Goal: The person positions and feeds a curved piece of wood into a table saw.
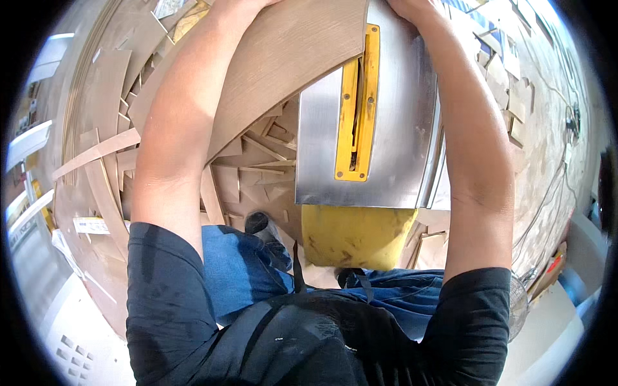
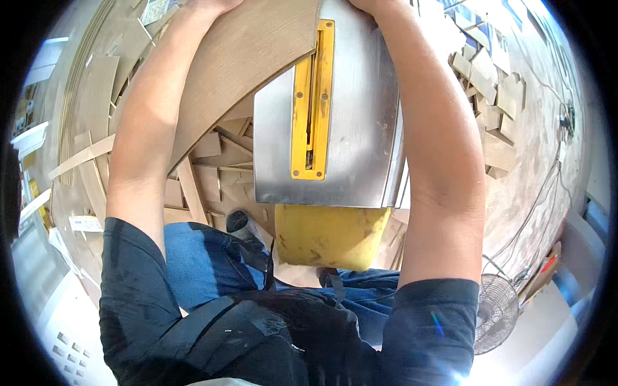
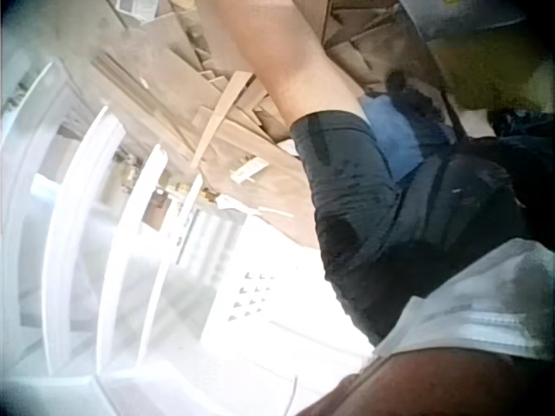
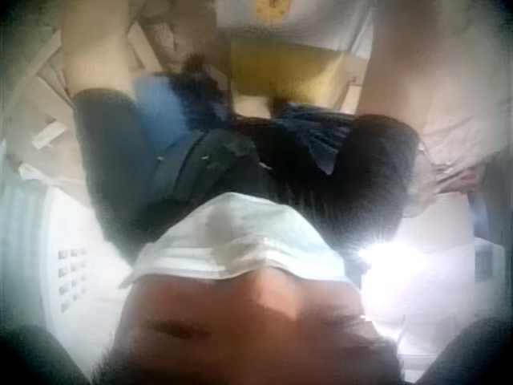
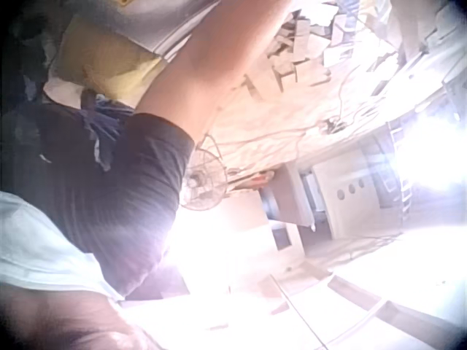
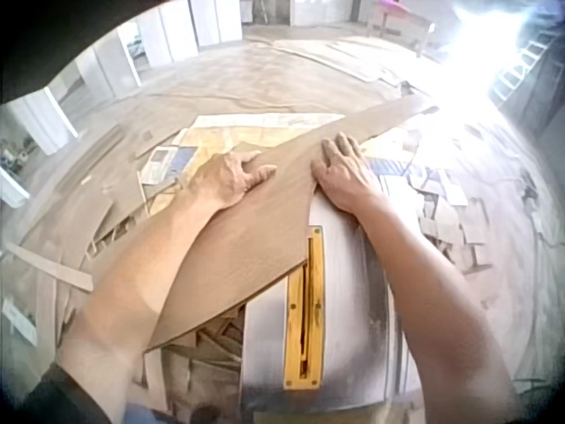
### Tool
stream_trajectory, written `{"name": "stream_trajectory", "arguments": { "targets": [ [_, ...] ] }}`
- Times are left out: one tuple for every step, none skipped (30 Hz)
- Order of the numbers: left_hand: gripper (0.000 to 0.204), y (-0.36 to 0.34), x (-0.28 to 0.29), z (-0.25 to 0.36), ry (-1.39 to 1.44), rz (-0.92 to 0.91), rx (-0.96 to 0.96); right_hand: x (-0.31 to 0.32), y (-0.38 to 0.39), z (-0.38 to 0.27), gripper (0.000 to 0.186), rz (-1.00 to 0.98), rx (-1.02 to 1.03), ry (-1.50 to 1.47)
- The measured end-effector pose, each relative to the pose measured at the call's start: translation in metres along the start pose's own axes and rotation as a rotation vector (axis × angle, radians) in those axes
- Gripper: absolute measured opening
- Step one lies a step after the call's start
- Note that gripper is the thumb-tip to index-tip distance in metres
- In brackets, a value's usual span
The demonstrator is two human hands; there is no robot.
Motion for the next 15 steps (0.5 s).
{"name": "stream_trajectory", "arguments": {
  "targets": [
    [0.089, 0.0003, 0.0006, 0.0036, 0.006, -0.007, -0.006, 0.003, 0.0, 0.0016, 0.065, 0.003, 0.003, 0.012],
    [0.089, 0.0001, 0.0003, 0.0069, 0.012, -0.015, -0.012, 0.0058, 0.0001, 0.0033, 0.065, 0.006, 0.007, 0.024],
    [0.089, -0.0012, -0.0003, 0.0095, 0.011, -0.008, -0.026, 0.0079, 0.0002, 0.0058, 0.065, 0.006, -0.002, 0.03],
    [0.089, -0.0011, 0.0005, 0.008, 0.003, -0.002, -0.035, 0.0082, 0.0006, 0.0021, 0.065, 0.005, -0.009, 0.027],
    [0.089, -0.0007, 0.0008, 0.0069, -0.005, 0.005, -0.044, 0.0084, 0.0008, -0.0002, 0.065, 0.003, -0.015, 0.025],
    [0.089, -0.0004, 0.0, 0.0053, 0.006, 0.006, -0.035, 0.0082, 0.0009, -0.0005, 0.065, -0.001, -0.02, 0.026],
    [0.089, -0.0007, -0.0004, 0.0052, 0.015, 0.006, -0.028, 0.0082, 0.001, -0.0001, 0.065, -0.004, -0.025, 0.027],
    [0.089, -0.0003, -0.0005, 0.0054, 0.025, 0.007, -0.022, 0.0082, 0.0012, 0.0004, 0.065, -0.007, -0.031, 0.028],
    [0.088, -0.0004, -0.0005, 0.006, 0.027, 0.013, -0.04, 0.0085, 0.0013, 0.0006, 0.065, -0.007, -0.032, 0.03],
    [0.088, -0.001, -0.0005, 0.0062, 0.029, 0.019, -0.057, 0.0096, 0.0019, 0.0002, 0.065, -0.008, -0.033, 0.033],
    [0.088, -0.001, -0.0008, 0.0064, 0.031, 0.025, -0.074, 0.0097, 0.0032, 0.0001, 0.065, -0.008, -0.034, 0.035],
    [0.088, -0.001, -0.0021, 0.0044, 0.02, 0.017, -0.058, 0.0065, 0.0031, 0.0018, 0.065, 0.005, -0.033, 0.049],
    [0.088, -0.0008, -0.0022, 0.005, 0.011, 0.008, -0.042, 0.0063, 0.0031, 0.0017, 0.065, 0.002, -0.021, 0.047],
    [0.088, -0.0001, -0.0022, 0.0057, 0.003, 0.0, -0.026, 0.0068, 0.0025, 0.0018, 0.065, -0.001, -0.01, 0.045],
    [0.088, 0.0011, -0.0019, 0.0074, 0.006, -0.003, -0.031, 0.0068, 0.0028, 0.0017, 0.065, -0.004, 0.002, 0.043]
  ]
}}
Point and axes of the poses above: each hand's wrist, its own y-axis away from the middle knuckle, its own x-axis out of the back of the hand, z = x × y, the point moved 7 cm from there along -y, towards the middle knuckle, and after that the axes turned 4 degrees about z, right-handed, at the moved point
